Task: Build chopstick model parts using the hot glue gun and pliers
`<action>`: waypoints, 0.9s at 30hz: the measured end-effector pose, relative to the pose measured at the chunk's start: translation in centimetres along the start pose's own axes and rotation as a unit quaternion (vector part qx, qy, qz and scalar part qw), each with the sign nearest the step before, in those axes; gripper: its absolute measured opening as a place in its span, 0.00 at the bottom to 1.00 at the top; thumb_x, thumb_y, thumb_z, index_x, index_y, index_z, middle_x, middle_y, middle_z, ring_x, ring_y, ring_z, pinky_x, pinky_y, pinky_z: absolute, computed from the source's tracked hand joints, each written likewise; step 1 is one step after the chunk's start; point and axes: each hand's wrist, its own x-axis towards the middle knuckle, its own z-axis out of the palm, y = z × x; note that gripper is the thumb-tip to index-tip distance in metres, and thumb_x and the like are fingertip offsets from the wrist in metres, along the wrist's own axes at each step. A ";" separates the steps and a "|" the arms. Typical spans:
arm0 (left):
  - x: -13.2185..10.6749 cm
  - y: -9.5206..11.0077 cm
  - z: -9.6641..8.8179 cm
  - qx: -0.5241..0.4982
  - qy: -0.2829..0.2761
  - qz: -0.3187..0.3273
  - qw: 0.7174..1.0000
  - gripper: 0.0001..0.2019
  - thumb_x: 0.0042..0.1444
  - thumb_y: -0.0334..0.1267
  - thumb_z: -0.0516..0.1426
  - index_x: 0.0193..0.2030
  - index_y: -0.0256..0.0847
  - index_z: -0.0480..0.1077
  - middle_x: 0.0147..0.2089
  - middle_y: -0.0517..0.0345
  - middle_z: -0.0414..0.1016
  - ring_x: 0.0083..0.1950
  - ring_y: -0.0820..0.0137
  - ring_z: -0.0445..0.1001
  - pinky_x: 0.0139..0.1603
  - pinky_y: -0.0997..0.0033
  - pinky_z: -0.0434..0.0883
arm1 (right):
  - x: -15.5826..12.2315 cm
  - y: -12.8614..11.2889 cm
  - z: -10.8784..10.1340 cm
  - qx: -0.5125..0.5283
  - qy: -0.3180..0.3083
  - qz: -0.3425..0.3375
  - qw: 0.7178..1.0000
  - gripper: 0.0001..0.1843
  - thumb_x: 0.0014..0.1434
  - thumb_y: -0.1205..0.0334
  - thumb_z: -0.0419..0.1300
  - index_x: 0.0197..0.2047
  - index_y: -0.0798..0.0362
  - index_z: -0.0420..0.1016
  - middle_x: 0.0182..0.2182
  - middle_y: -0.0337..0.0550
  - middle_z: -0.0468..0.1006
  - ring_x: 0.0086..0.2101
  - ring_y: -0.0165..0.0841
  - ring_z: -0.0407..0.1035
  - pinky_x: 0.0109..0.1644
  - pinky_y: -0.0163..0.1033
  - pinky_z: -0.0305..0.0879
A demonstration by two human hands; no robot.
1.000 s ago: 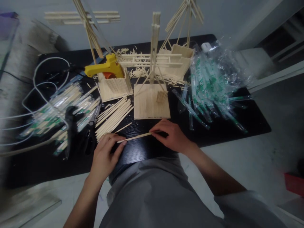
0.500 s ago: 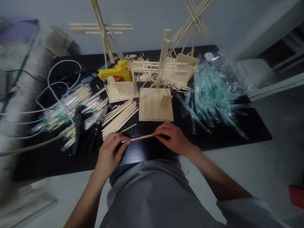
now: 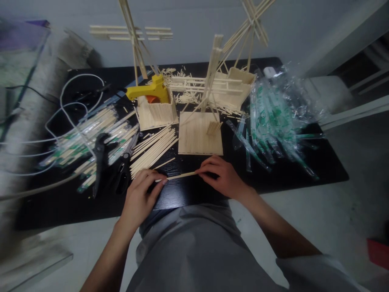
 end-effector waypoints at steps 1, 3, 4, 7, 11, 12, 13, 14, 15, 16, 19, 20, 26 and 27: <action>0.0 0.0 0.0 0.001 -0.001 0.001 1.000 0.03 0.68 0.36 0.61 0.43 0.43 0.78 0.42 0.55 0.79 0.45 0.65 0.77 0.50 0.63 0.75 | 0.0 0.0 0.0 0.003 0.001 -0.001 1.000 0.06 0.68 0.69 0.65 0.43 0.50 0.84 0.38 0.43 0.82 0.40 0.35 0.77 0.50 0.48 0.76; 0.0 0.0 -0.1 0.004 -0.007 0.003 1.000 0.03 0.68 0.36 0.61 0.43 0.43 0.77 0.42 0.55 0.79 0.45 0.65 0.77 0.50 0.62 0.75 | 0.0 -0.1 0.0 0.010 0.005 0.001 1.000 0.06 0.68 0.70 0.65 0.43 0.50 0.82 0.38 0.43 0.83 0.40 0.36 0.77 0.50 0.47 0.77; 0.0 0.0 -0.1 0.005 -0.009 0.003 1.000 0.03 0.68 0.36 0.60 0.43 0.43 0.77 0.42 0.54 0.79 0.45 0.65 0.77 0.50 0.62 0.74 | 0.0 -0.1 0.0 0.014 0.006 0.006 1.000 0.06 0.67 0.70 0.66 0.43 0.50 0.82 0.38 0.43 0.83 0.41 0.36 0.77 0.50 0.47 0.77; -0.2 -0.1 -0.2 0.007 -0.007 0.000 1.000 0.03 0.69 0.36 0.60 0.45 0.43 0.76 0.43 0.54 0.79 0.47 0.65 0.77 0.51 0.63 0.74 | 0.0 -0.4 -0.2 0.014 0.004 0.024 1.000 0.07 0.67 0.69 0.66 0.47 0.50 0.80 0.41 0.44 0.83 0.43 0.37 0.78 0.52 0.47 0.78; -0.3 -0.3 -0.1 0.022 0.013 0.003 1.000 0.04 0.69 0.34 0.59 0.46 0.44 0.76 0.45 0.55 0.78 0.48 0.66 0.77 0.52 0.64 0.74 | -0.1 -0.6 -0.2 0.003 0.006 0.040 0.999 0.10 0.67 0.67 0.66 0.51 0.49 0.79 0.45 0.47 0.81 0.47 0.39 0.78 0.54 0.49 0.78; -0.3 -0.3 0.0 0.028 0.017 0.006 0.999 0.04 0.69 0.34 0.59 0.46 0.44 0.76 0.44 0.55 0.78 0.48 0.66 0.77 0.53 0.64 0.74 | -0.1 -0.6 -0.2 0.001 0.007 0.040 0.999 0.10 0.68 0.67 0.65 0.52 0.49 0.80 0.46 0.47 0.80 0.47 0.39 0.78 0.54 0.48 0.78; -0.3 -0.2 0.0 0.035 0.020 0.008 0.999 0.04 0.69 0.34 0.59 0.46 0.44 0.76 0.44 0.55 0.78 0.48 0.66 0.77 0.53 0.64 0.74 | -0.1 -0.6 -0.2 -0.002 0.008 0.036 0.999 0.10 0.68 0.67 0.65 0.52 0.49 0.80 0.46 0.47 0.80 0.47 0.39 0.77 0.53 0.48 0.78; -0.3 -0.2 0.1 0.040 0.021 0.009 0.999 0.04 0.69 0.34 0.59 0.47 0.44 0.76 0.44 0.56 0.77 0.48 0.66 0.77 0.52 0.64 0.74 | -0.1 -0.6 -0.2 -0.006 0.009 0.028 1.000 0.09 0.69 0.68 0.64 0.51 0.49 0.80 0.45 0.47 0.80 0.47 0.38 0.77 0.52 0.47 0.78; -0.3 -0.1 0.1 0.043 0.022 0.010 0.999 0.04 0.69 0.34 0.59 0.47 0.44 0.76 0.44 0.55 0.77 0.47 0.66 0.77 0.52 0.65 0.74 | -0.1 -0.5 -0.1 -0.013 0.011 0.017 1.000 0.09 0.69 0.68 0.64 0.51 0.49 0.81 0.44 0.47 0.80 0.46 0.38 0.77 0.52 0.47 0.78; -0.2 0.0 0.1 0.045 0.022 0.010 0.999 0.04 0.69 0.34 0.59 0.47 0.44 0.76 0.44 0.55 0.77 0.47 0.66 0.77 0.52 0.65 0.74 | -0.1 -0.5 -0.1 -0.020 0.013 0.005 1.000 0.08 0.70 0.68 0.63 0.50 0.49 0.81 0.43 0.47 0.80 0.45 0.38 0.76 0.51 0.47 0.77; -0.2 0.1 0.1 0.044 0.024 0.012 0.999 0.04 0.69 0.33 0.60 0.47 0.44 0.76 0.44 0.55 0.77 0.47 0.67 0.77 0.50 0.66 0.74 | -0.1 -0.3 0.0 -0.041 0.018 -0.021 0.999 0.08 0.71 0.68 0.62 0.47 0.49 0.83 0.42 0.47 0.80 0.44 0.38 0.75 0.51 0.49 0.76; -0.2 0.1 0.0 0.043 0.023 0.012 0.999 0.04 0.69 0.33 0.60 0.47 0.44 0.77 0.44 0.55 0.77 0.47 0.67 0.77 0.50 0.66 0.74 | -0.1 -0.3 0.0 -0.046 0.018 -0.023 0.999 0.08 0.71 0.68 0.62 0.47 0.49 0.83 0.42 0.47 0.80 0.44 0.39 0.75 0.51 0.49 0.76; -0.3 0.0 0.0 0.046 0.018 0.017 0.999 0.06 0.67 0.34 0.62 0.49 0.44 0.78 0.45 0.55 0.76 0.48 0.66 0.77 0.53 0.64 0.73 | -0.2 -0.3 0.1 -0.057 0.020 -0.026 0.998 0.06 0.70 0.66 0.64 0.47 0.50 0.83 0.40 0.46 0.81 0.42 0.38 0.74 0.50 0.50 0.75; -0.3 0.0 0.0 0.049 0.018 0.021 0.998 0.06 0.67 0.34 0.63 0.49 0.44 0.78 0.45 0.54 0.76 0.48 0.65 0.77 0.54 0.63 0.73 | -0.2 -0.3 0.1 -0.058 0.020 -0.026 0.998 0.06 0.70 0.66 0.64 0.47 0.50 0.83 0.40 0.46 0.81 0.42 0.38 0.74 0.50 0.49 0.75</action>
